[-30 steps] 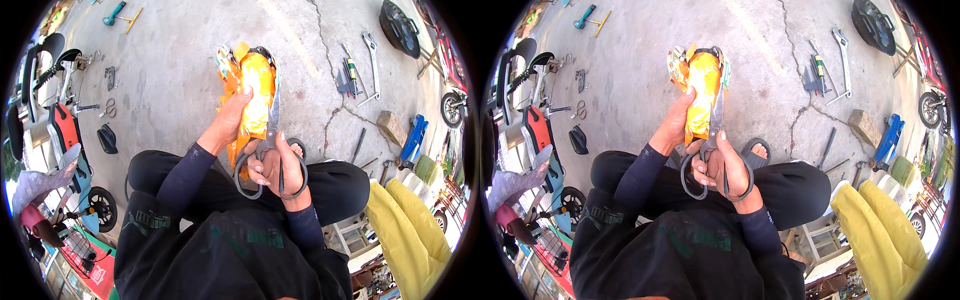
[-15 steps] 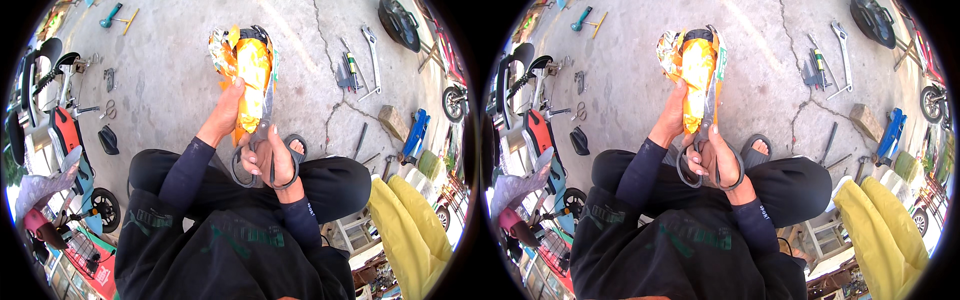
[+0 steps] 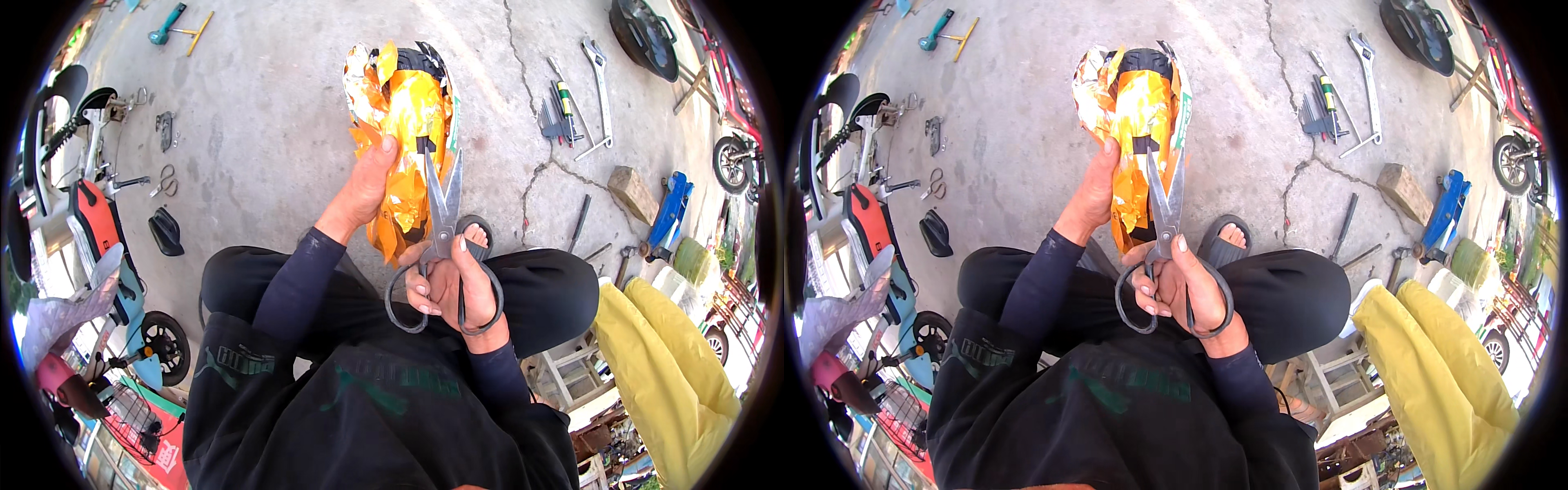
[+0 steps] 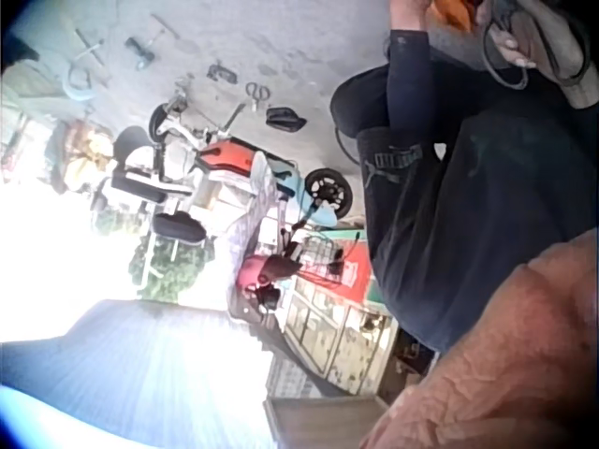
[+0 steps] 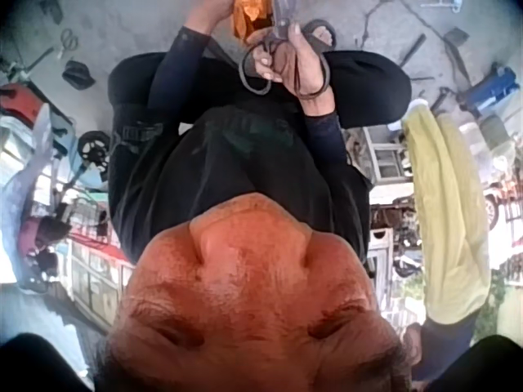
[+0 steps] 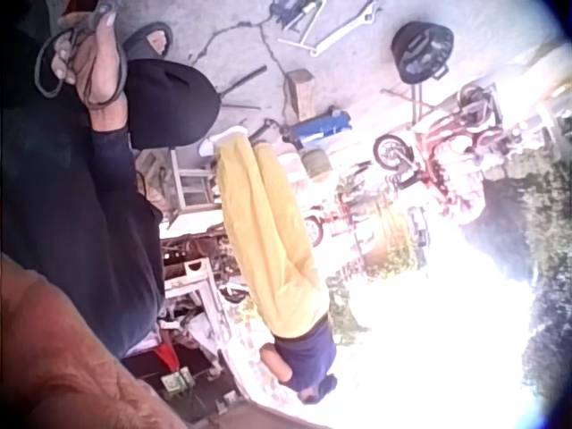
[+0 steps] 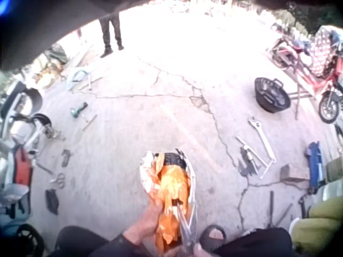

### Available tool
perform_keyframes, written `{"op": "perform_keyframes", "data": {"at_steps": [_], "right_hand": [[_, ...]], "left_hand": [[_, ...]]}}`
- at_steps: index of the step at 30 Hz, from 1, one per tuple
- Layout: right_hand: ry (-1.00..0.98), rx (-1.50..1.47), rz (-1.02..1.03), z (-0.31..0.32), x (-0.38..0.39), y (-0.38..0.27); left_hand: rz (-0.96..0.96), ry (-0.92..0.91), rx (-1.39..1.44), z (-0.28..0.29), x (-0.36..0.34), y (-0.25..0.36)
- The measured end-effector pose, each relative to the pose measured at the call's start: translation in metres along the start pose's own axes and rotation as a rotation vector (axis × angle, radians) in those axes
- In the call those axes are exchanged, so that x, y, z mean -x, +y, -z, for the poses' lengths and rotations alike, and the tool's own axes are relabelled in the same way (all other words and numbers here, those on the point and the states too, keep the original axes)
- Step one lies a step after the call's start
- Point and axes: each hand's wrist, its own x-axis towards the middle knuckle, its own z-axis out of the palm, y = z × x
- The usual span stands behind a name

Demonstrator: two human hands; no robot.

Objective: The person unpacks a new tire from its plastic wrapping using scissors, then fits the tire onto a wheel rim and secures it with a wrench. The task is performed in a cluttered outdoor workshop area.

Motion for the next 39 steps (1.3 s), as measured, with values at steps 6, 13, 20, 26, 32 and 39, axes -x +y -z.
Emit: {"op": "perform_keyframes", "data": {"at_steps": [6,13,20,26,32,39], "right_hand": [[-0.052,-0.002,-0.038,-0.002,-0.017,-0.007],[-0.151,-0.081,-0.012,0.000,-0.028,0.000],[-0.162,-0.017,0.009,0.001,-0.021,0.000],[-0.151,-0.020,-0.008,0.001,-0.027,0.001],[-0.090,-0.124,0.027,-0.006,-0.035,-0.006],[-0.013,-0.133,0.104,-0.018,-0.045,-0.032]], "left_hand": [[-0.027,0.045,0.033,0.003,-0.003,-0.001],[-0.032,0.083,0.051,0.003,0.002,0.007],[-0.032,0.042,0.062,0.006,0.003,0.009],[0.007,0.066,-0.031,0.005,0.002,0.005],[-0.018,0.020,-0.098,0.007,0.005,-0.003],[0.084,0.065,-0.212,-0.003,0.016,-0.008]]}}
